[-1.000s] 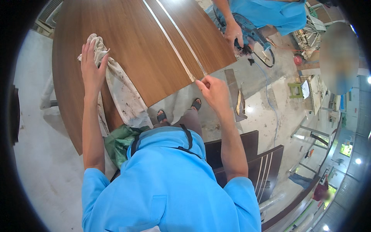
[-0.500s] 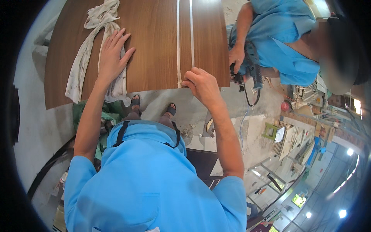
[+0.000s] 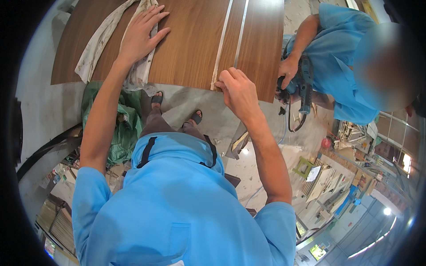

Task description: The person aligns and presses thin white wood veneer strips into grooves on a large wooden tabletop, then uses a rubber mallet and a small wooden block to tap the strips flush. The person wipes the surface with a cloth and continues adjusting the veneer strips along the tabletop.

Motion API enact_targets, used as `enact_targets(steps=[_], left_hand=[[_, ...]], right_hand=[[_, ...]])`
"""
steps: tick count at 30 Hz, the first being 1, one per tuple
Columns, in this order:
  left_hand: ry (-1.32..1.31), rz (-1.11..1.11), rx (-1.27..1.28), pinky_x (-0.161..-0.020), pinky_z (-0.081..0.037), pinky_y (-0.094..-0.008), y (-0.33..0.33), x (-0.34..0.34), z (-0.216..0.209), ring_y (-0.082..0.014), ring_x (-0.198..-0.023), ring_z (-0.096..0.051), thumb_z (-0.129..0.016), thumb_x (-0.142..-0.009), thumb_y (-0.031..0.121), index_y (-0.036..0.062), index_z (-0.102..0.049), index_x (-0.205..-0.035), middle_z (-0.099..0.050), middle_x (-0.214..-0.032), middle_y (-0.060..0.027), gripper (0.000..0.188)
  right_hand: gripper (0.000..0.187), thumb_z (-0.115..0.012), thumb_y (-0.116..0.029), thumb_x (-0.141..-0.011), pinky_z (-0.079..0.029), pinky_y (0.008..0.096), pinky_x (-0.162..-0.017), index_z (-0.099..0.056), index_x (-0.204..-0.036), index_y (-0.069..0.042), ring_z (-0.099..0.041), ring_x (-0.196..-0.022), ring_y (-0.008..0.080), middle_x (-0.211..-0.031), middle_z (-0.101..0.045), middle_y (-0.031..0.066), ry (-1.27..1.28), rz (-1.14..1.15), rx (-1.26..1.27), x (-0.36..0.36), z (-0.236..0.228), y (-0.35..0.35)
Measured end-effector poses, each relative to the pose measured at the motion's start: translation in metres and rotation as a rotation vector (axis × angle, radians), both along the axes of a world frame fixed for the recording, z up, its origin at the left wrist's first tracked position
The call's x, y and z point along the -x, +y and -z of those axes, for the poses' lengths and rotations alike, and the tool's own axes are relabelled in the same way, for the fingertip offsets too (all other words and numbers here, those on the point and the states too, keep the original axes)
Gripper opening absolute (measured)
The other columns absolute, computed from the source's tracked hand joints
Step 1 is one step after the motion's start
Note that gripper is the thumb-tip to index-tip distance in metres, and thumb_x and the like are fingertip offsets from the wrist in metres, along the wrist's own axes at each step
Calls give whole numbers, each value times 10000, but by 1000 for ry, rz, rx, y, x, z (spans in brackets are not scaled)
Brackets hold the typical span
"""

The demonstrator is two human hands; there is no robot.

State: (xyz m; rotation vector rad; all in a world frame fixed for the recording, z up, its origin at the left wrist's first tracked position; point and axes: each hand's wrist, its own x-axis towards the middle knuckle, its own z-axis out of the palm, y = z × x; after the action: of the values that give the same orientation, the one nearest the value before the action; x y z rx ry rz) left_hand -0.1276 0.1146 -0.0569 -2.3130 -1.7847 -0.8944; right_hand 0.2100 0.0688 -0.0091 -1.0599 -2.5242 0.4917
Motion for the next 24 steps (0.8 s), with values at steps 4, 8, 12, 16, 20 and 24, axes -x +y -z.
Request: enact_targets(steps=[4,8,12,16,20,24], left_hand=[[11,-18,-2,-1215,-347,-439,-1,-2,-5,-286,-1449,-458,-694,-969,360,112,-639,-1365,-559,-1517,-65,470],[-31,-21,61,-1214,-344,-440,-6,-5,-13,-313,-1438,-463,-702,-954,353,85,-645,-1354,-562,-1509,-102,485],[-67,-59,156,-1213,-329,-455,-11,-8,-20,-377,-1420,-460,-705,-933,351,37,-652,-1333,-549,-1509,-175,512],[-75,-65,150,-1210,-332,-456,-11,-10,-21,-374,-1412,-471,-704,-932,349,28,-668,-1308,-558,-1498,-177,495],[-110,-60,136,-1213,-329,-453,-10,-8,-20,-364,-1414,-473,-707,-927,352,27,-672,-1300,-564,-1493,-177,496],[-92,-68,145,-1218,-327,-451,-9,-7,-21,-354,-1420,-471,-708,-924,354,31,-674,-1296,-567,-1491,-173,494]], right_hand=[[209,-733,-60,-870,-501,463,-690,-526,-874,-33,-603,-826,346,-839,-541,121,29,57,16,1,5,-3],[212,-731,-85,-882,-498,465,-697,-526,-876,-32,-597,-832,351,-837,-538,124,63,21,25,-3,5,-6],[208,-718,-117,-906,-498,463,-701,-530,-879,-33,-595,-836,355,-838,-537,128,18,15,4,-5,4,-7],[209,-708,-133,-921,-498,461,-695,-530,-881,-32,-600,-816,361,-842,-542,131,26,74,5,-1,8,-6],[204,-702,-135,-927,-495,465,-686,-531,-885,-34,-602,-800,368,-842,-547,133,22,113,21,2,9,-6],[188,-696,-102,-925,-480,455,-677,-527,-877,-34,-587,-793,366,-833,-544,136,35,104,59,1,8,-6]])
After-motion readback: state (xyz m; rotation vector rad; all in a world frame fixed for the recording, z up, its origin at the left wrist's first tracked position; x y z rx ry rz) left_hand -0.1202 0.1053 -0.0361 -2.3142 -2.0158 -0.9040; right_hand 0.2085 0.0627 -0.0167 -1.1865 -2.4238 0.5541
